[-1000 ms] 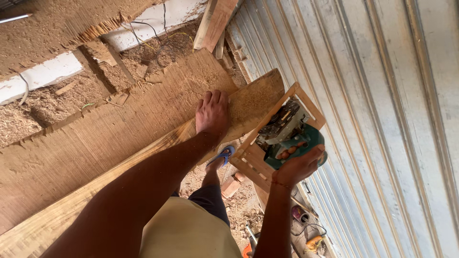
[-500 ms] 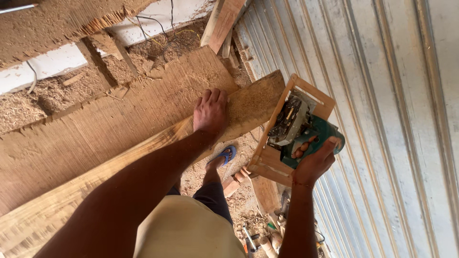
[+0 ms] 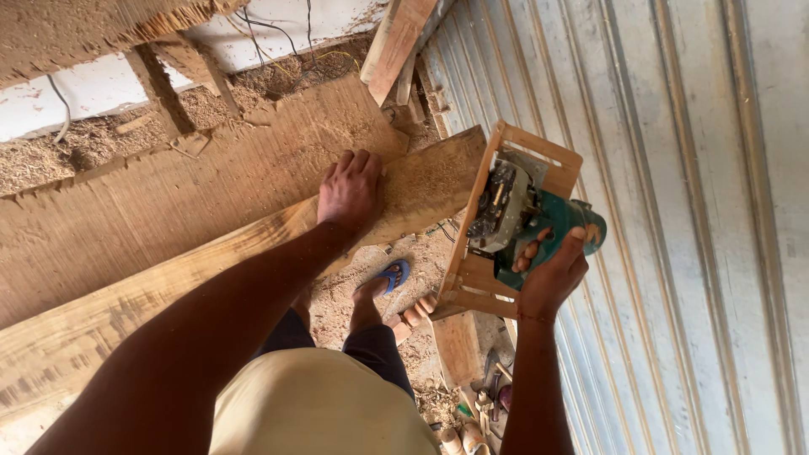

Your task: The person uses a handheld router with a wooden guide jig to cut a decorative scalloped edge along a long plank. They repeatedly guide the router along the plank's edge, pausing briefly to reposition the workpiece and continue the cut.

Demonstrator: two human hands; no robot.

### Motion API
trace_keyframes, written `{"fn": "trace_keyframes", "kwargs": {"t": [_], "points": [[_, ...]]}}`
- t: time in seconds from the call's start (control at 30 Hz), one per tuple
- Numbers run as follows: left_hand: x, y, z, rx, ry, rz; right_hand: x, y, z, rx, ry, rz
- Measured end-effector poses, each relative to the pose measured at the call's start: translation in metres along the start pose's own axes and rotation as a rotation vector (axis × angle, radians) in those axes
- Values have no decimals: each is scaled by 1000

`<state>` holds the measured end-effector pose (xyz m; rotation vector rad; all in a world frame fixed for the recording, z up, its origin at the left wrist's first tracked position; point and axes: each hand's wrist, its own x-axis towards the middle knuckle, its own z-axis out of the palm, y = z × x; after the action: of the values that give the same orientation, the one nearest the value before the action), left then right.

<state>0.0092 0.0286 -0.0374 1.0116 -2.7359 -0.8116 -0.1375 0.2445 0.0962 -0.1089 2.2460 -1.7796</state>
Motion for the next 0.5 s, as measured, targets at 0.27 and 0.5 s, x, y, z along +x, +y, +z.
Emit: {"fn": "trace_keyframes", "kwargs": {"t": [0.27, 0.5], "points": [[-2, 6, -5, -1, 105, 1, 43, 3, -9, -24, -128, -68], [-1, 12, -3, -8, 49, -86, 94, 5, -6, 43, -231, -180]]}}
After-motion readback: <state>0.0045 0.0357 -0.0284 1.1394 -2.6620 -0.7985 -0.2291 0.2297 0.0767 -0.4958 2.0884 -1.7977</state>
